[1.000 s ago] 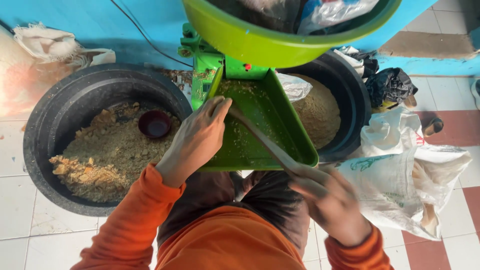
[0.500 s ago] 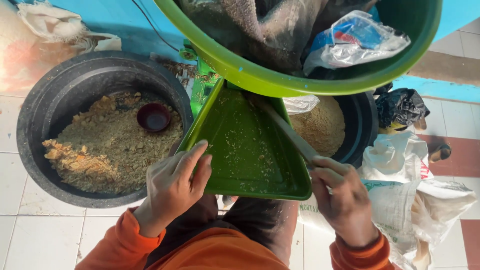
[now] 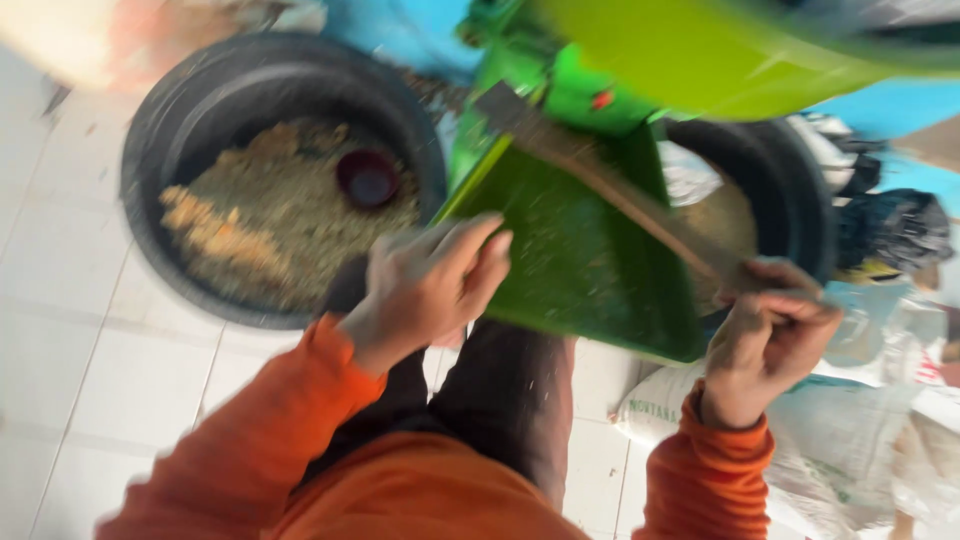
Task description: The person sits on the floor in front of a green electric grinder and feeds pieces of dried cassava from a green tray into the machine, using a flat wooden tool to push the pieces in. Ground material falls into a large black basin, and the person later gathers the ground material in the basin into a mound by hand.
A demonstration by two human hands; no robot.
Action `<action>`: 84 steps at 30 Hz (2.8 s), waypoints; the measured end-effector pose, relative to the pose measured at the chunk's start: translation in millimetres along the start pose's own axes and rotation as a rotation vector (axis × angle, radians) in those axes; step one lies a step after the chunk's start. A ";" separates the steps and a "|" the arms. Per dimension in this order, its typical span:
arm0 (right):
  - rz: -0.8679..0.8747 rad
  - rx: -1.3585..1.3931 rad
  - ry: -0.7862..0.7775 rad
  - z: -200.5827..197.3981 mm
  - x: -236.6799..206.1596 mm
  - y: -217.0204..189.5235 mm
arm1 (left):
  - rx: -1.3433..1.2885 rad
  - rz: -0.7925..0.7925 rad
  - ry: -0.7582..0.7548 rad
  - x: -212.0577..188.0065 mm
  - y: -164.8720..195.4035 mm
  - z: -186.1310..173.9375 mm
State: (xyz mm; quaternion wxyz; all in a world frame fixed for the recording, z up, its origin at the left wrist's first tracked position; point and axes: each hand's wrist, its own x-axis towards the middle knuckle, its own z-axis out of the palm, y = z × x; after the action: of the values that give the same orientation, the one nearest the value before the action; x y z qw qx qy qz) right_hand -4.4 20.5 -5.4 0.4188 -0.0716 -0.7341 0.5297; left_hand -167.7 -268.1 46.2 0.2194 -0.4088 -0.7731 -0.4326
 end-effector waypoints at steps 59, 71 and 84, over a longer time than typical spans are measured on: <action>1.190 -0.002 -0.770 773.6 -89.3 395.3 | -1.052 -1.879 0.950 -258.1 -510.7 -126.7; -0.357 -0.703 -0.931 916.5 -116.0 348.9 | -1.110 -1.954 0.984 -260.9 -520.2 -134.1; -0.533 -0.593 -1.824 826.2 -112.1 316.3 | -1.153 -1.853 0.939 -253.8 -515.6 -132.9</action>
State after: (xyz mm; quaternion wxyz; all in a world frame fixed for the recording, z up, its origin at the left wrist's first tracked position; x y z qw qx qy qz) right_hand -610.6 -498.5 -403.5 -0.2352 0.4284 -0.8700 0.0658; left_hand -448.8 -643.3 -311.8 -0.1315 0.4665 -0.3093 -0.8182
